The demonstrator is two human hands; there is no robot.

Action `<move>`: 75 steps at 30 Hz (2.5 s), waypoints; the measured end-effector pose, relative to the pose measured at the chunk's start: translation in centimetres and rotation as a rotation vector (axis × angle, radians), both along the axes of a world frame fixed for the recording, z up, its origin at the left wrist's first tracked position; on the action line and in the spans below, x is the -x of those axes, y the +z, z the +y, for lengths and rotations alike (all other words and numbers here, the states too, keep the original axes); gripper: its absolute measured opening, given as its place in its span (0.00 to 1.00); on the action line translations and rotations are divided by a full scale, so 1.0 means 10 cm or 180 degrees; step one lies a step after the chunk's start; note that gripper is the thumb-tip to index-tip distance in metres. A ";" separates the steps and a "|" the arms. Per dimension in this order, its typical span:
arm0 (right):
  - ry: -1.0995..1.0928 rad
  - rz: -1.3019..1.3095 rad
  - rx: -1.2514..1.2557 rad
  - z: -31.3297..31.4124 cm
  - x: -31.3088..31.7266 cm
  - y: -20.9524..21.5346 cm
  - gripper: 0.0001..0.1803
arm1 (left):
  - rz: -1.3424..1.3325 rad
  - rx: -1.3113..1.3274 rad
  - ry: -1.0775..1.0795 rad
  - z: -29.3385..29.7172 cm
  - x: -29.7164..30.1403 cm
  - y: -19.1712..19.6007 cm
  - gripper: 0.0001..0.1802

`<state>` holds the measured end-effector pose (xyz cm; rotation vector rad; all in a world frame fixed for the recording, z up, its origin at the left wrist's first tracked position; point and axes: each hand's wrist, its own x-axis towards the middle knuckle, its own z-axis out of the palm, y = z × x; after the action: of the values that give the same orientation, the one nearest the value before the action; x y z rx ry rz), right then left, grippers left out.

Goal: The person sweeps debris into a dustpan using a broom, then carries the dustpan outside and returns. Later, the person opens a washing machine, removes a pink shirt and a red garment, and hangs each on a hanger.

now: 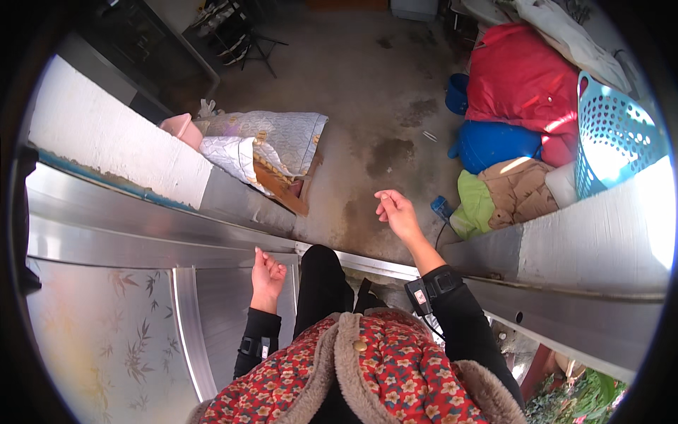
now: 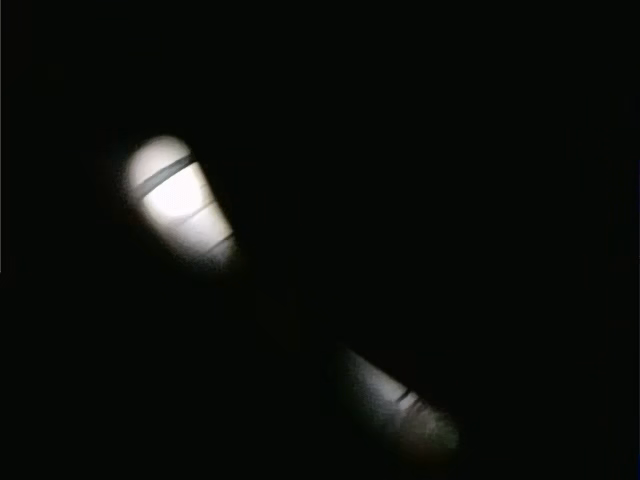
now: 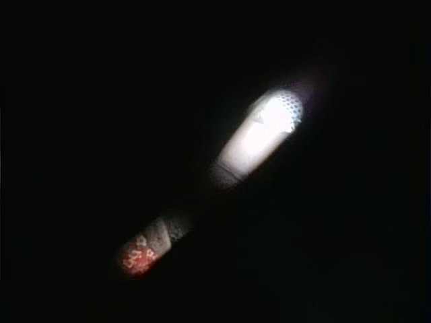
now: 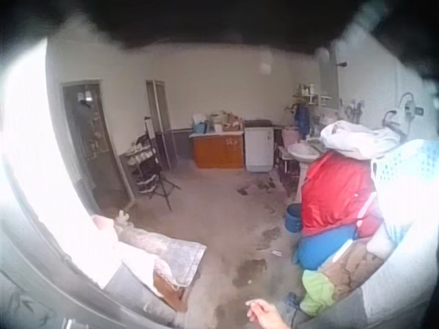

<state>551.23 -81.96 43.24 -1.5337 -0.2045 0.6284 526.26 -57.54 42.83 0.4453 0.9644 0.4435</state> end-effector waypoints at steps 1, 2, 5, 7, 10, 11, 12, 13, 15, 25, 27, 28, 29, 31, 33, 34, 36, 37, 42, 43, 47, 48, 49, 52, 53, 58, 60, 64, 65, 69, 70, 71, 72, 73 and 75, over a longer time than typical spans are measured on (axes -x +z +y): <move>-0.0053 -0.0057 -0.0035 0.26 -0.23 0.07 0.13 | -0.0037 0.0085 -0.0125 0.06 -0.26 0.00 0.21; -0.0022 -0.0102 -0.0061 0.47 -0.45 0.08 0.13 | 0.0003 0.0126 -0.0209 0.09 -0.54 -0.10 0.21; 0.0107 -0.0001 -0.0352 1.06 -1.14 -0.11 0.13 | -0.0005 0.0072 -0.0498 0.46 -1.46 -0.36 0.20; 0.0209 -0.0033 -0.0552 1.22 -1.67 -0.36 0.13 | -0.0058 0.0009 -0.0616 0.61 -2.10 -0.60 0.20; -0.0194 0.0307 -0.0066 1.32 -2.60 -0.68 0.14 | 0.0115 0.0406 -0.0786 0.86 -3.19 -0.77 0.19; -0.0396 0.0574 0.0241 1.28 -2.91 -0.75 0.14 | 0.0183 0.0622 -0.0845 0.98 -3.55 -0.77 0.19; -0.0380 0.0459 0.0449 1.17 -3.20 -0.81 0.14 | 0.0306 0.0558 -0.0774 1.04 -3.89 -0.77 0.19; -0.0381 0.0329 0.0676 1.07 -3.53 -0.86 0.13 | 0.0070 0.0423 -0.0918 1.13 -4.17 -0.70 0.19; -0.0541 -0.0088 0.0695 0.76 -4.03 -0.90 0.10 | -0.0023 0.0500 -0.0955 1.33 -4.72 -0.53 0.20; -0.1952 0.0224 0.1787 -0.40 -4.59 -0.12 0.13 | -0.0019 0.0205 -0.1557 2.17 -7.01 0.36 0.20; -0.1941 0.0161 0.1745 -0.27 -4.83 0.08 0.13 | -0.0166 0.0128 -0.1727 2.24 -7.60 0.45 0.19; -0.1931 0.0106 0.1776 -0.20 -5.04 0.14 0.13 | -0.0253 0.0104 -0.1739 2.23 -7.91 0.48 0.19; -0.1893 -0.0039 0.1644 -0.10 -5.24 0.19 0.13 | -0.0334 0.0078 -0.1749 2.29 -8.24 0.51 0.19; -0.1893 -0.0087 0.1359 0.05 -5.71 0.24 0.13 | -0.0309 -0.0136 -0.1561 2.44 -8.94 0.55 0.19; -0.1890 -0.0074 0.0893 0.12 -6.41 0.29 0.13 | -0.0413 -0.0141 -0.1366 2.53 -9.56 0.60 0.19; -0.2001 -0.0125 0.0907 0.16 -6.78 0.32 0.13 | -0.0508 -0.0079 -0.1271 2.69 -9.88 0.67 0.19; -0.2109 -0.0176 0.0278 0.18 -7.71 0.45 0.13 | -0.0590 -0.0063 -0.1036 2.86 -10.44 0.78 0.20; -0.2347 0.0000 -0.0050 0.30 -8.09 0.49 0.13 | -0.0549 -0.0125 -0.0932 2.99 -10.65 0.84 0.20; -0.1542 -0.1448 0.0996 1.03 -10.25 0.94 0.13 | -0.0717 -0.0705 -0.0349 3.77 -11.31 0.85 0.19; -0.1319 -0.1770 0.0984 1.22 -10.60 1.02 0.12 | -0.0718 -0.0430 -0.0175 3.97 -11.36 0.79 0.19; -0.0905 -0.1459 0.1019 1.87 -11.71 1.14 0.11 | -0.0445 0.0079 0.0746 4.49 -11.68 0.45 0.18; -0.0833 -0.1377 0.0911 1.98 -11.95 1.13 0.11 | -0.0291 0.0172 0.0964 4.61 -11.86 0.39 0.19; -0.0824 -0.1466 0.0914 2.07 -12.18 1.10 0.12 | -0.0308 0.0173 0.1062 4.71 -12.06 0.35 0.20; -0.0801 -0.1684 0.0867 2.28 -12.86 0.96 0.14 | -0.0327 0.0140 0.1146 5.11 -12.97 0.33 0.21; -0.0894 -0.1629 0.0980 2.27 -13.11 0.93 0.13 | -0.0398 0.0071 0.1096 5.24 -13.31 0.34 0.20; -0.1665 -0.1608 0.1585 2.12 -14.33 0.94 0.13 | -0.0591 -0.0217 0.0683 5.90 -15.42 0.52 0.20; -0.1947 -0.1579 0.1747 2.02 -14.63 0.91 0.13 | -0.0477 -0.0353 0.0260 6.07 -16.25 0.60 0.19; -0.2281 -0.1692 0.1920 1.97 -14.90 0.70 0.14 | -0.0727 -0.0500 -0.0413 6.04 -17.91 0.88 0.18; -0.2287 -0.1483 0.2088 1.99 -14.97 0.63 0.14 | -0.0729 -0.0453 -0.0527 5.99 -18.27 0.96 0.18; -0.2091 -0.1214 0.2639 2.09 -15.45 0.37 0.15 | -0.0862 -0.0251 -0.1056 5.60 -19.37 1.02 0.19; -0.2019 -0.1345 0.2686 2.14 -15.67 0.33 0.14 | -0.0782 -0.0193 -0.1090 5.53 -19.57 0.97 0.19; -0.1947 -0.1485 0.2724 2.17 -15.91 0.29 0.14 | -0.0714 -0.0147 -0.1123 5.48 -19.77 0.92 0.19; -0.1793 -0.1250 0.2709 2.17 -16.22 0.28 0.15 | -0.0781 -0.0156 -0.1203 5.48 -20.01 0.87 0.19; -0.1725 -0.0942 0.2764 2.18 -16.55 0.27 0.16 | -0.0659 -0.0005 -0.1100 5.53 -20.25 0.82 0.20; -0.1806 -0.1606 0.2499 2.28 -17.32 0.21 0.18 | -0.0630 0.0197 -0.0981 5.67 -20.62 0.71 0.21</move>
<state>724.45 -59.13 45.31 -2.3667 0.1260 -0.1849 732.46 -0.81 49.91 0.4756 0.7014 0.1739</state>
